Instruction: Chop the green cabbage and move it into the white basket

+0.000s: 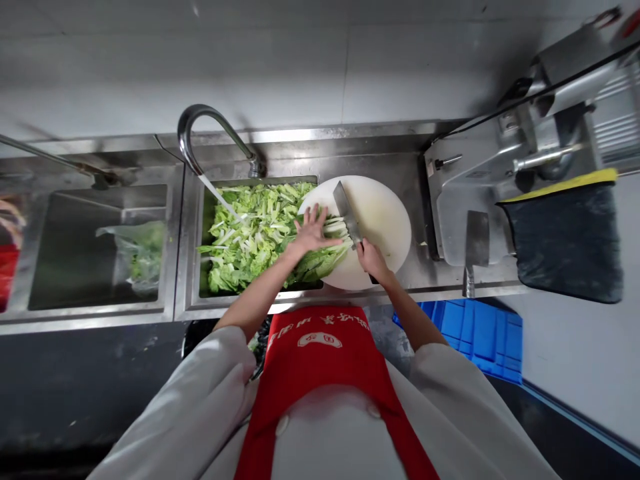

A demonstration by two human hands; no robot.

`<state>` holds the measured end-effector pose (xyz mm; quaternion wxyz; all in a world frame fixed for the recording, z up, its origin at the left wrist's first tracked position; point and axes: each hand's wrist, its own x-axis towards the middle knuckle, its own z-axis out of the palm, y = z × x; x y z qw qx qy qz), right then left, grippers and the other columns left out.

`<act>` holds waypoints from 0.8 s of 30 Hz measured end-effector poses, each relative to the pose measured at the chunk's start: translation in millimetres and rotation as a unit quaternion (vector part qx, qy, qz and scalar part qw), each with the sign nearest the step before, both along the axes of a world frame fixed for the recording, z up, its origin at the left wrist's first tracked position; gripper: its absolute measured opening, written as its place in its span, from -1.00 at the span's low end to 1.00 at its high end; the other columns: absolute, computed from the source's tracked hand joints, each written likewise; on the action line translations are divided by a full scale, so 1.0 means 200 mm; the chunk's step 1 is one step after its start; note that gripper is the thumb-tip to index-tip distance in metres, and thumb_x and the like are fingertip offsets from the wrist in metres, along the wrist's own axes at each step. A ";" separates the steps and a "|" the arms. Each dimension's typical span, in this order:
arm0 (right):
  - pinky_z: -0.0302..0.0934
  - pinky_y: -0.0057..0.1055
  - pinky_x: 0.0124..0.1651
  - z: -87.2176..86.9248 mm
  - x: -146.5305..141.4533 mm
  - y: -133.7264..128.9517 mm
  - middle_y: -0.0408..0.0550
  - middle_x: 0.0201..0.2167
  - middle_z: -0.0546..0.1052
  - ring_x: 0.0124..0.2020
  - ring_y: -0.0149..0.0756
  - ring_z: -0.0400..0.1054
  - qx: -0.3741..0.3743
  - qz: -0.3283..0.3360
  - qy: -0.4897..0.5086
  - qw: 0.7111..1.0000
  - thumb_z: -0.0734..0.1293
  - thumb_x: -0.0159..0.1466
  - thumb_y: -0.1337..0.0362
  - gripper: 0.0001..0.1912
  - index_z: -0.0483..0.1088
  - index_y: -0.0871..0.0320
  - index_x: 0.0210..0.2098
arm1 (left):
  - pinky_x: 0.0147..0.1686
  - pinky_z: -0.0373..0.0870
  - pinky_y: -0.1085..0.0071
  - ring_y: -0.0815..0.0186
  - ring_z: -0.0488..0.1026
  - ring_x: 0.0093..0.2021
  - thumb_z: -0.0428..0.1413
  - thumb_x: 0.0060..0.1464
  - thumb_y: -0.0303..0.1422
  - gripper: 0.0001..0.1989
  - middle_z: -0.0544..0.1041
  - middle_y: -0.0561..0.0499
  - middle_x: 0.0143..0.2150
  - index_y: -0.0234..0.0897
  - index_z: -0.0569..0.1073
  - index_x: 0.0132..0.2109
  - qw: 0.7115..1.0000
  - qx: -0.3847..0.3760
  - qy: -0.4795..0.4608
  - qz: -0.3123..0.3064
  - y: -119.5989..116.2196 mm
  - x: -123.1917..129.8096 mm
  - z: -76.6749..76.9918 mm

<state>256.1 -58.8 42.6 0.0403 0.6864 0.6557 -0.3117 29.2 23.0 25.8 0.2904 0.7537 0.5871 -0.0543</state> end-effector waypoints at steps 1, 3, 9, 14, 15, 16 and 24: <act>0.25 -0.35 -0.06 0.01 0.01 -0.01 0.16 -0.11 0.61 -0.10 -0.10 0.51 -0.001 -0.003 0.000 1.000 -0.04 0.59 0.18 -0.55 0.37 0.23 0.11 | 0.41 -0.16 -0.36 -0.36 -0.33 0.56 0.11 0.05 0.35 0.18 -0.18 -0.25 0.61 -0.21 -0.04 0.59 1.000 -0.002 -0.010 0.024 0.05 -0.06 0.01; 0.23 -0.35 -0.06 0.05 0.03 -0.03 0.17 -0.11 0.61 -0.09 -0.08 0.51 0.008 -0.005 -0.009 1.000 -0.01 0.58 0.16 -0.57 0.39 0.22 0.08 | 0.44 -0.10 -0.27 -0.26 -0.18 0.56 -0.06 0.18 0.35 0.02 -0.01 -0.21 0.58 -0.23 0.12 0.54 0.998 -0.016 -0.030 0.057 0.10 -0.18 0.00; 0.18 -0.35 -0.13 0.25 -0.03 -0.27 0.14 -0.21 0.62 -0.17 -0.07 0.53 0.008 0.008 -0.030 0.999 0.00 0.58 0.18 -0.60 0.35 0.21 0.14 | 0.47 0.05 0.09 0.03 0.14 0.48 -0.31 0.36 0.22 -0.14 0.26 -0.18 0.48 -0.29 0.30 0.46 0.994 -0.020 -0.094 0.051 -0.08 -0.34 -0.04; 0.17 -0.38 -0.15 0.29 -0.14 -0.40 0.09 -0.22 0.63 -0.18 -0.12 0.54 -0.045 0.068 -0.005 0.997 0.03 0.58 0.17 -0.63 0.37 0.16 0.11 | 0.50 -0.04 0.17 0.02 0.05 0.52 -0.21 0.34 0.22 -0.06 0.14 -0.30 0.51 -0.44 0.05 0.54 0.992 0.034 -0.103 0.057 -0.27 -0.31 -0.08; 0.18 -0.37 -0.15 0.27 -0.15 -0.40 0.09 -0.22 0.63 -0.18 -0.11 0.54 -0.051 0.072 -0.008 0.996 0.03 0.58 0.18 -0.63 0.37 0.16 0.11 | 0.50 -0.03 0.19 0.02 0.05 0.52 -0.18 0.33 0.22 -0.05 0.14 -0.31 0.51 -0.45 0.03 0.55 0.992 0.042 -0.106 0.055 -0.29 -0.30 -0.09; 0.19 -0.37 -0.14 0.26 -0.17 -0.40 0.10 -0.22 0.63 -0.18 -0.10 0.54 -0.055 0.075 -0.011 0.996 0.02 0.58 0.18 -0.63 0.36 0.17 0.11 | 0.49 -0.02 0.19 0.01 0.06 0.51 -0.14 0.31 0.24 -0.02 0.14 -0.32 0.50 -0.44 0.01 0.55 0.992 0.048 -0.106 0.052 -0.31 -0.30 -0.10; 0.22 -0.37 -0.09 0.06 -0.31 -0.24 0.15 -0.12 0.62 -0.12 -0.15 0.53 -0.030 0.083 -0.008 0.996 0.02 0.58 0.24 -0.65 0.37 0.23 0.06 | 0.43 -0.04 -0.14 -0.27 -0.06 0.51 0.20 0.01 0.29 0.24 0.09 -0.42 0.50 -0.41 -0.05 0.55 0.994 0.102 -0.032 0.034 -0.47 -0.14 -0.15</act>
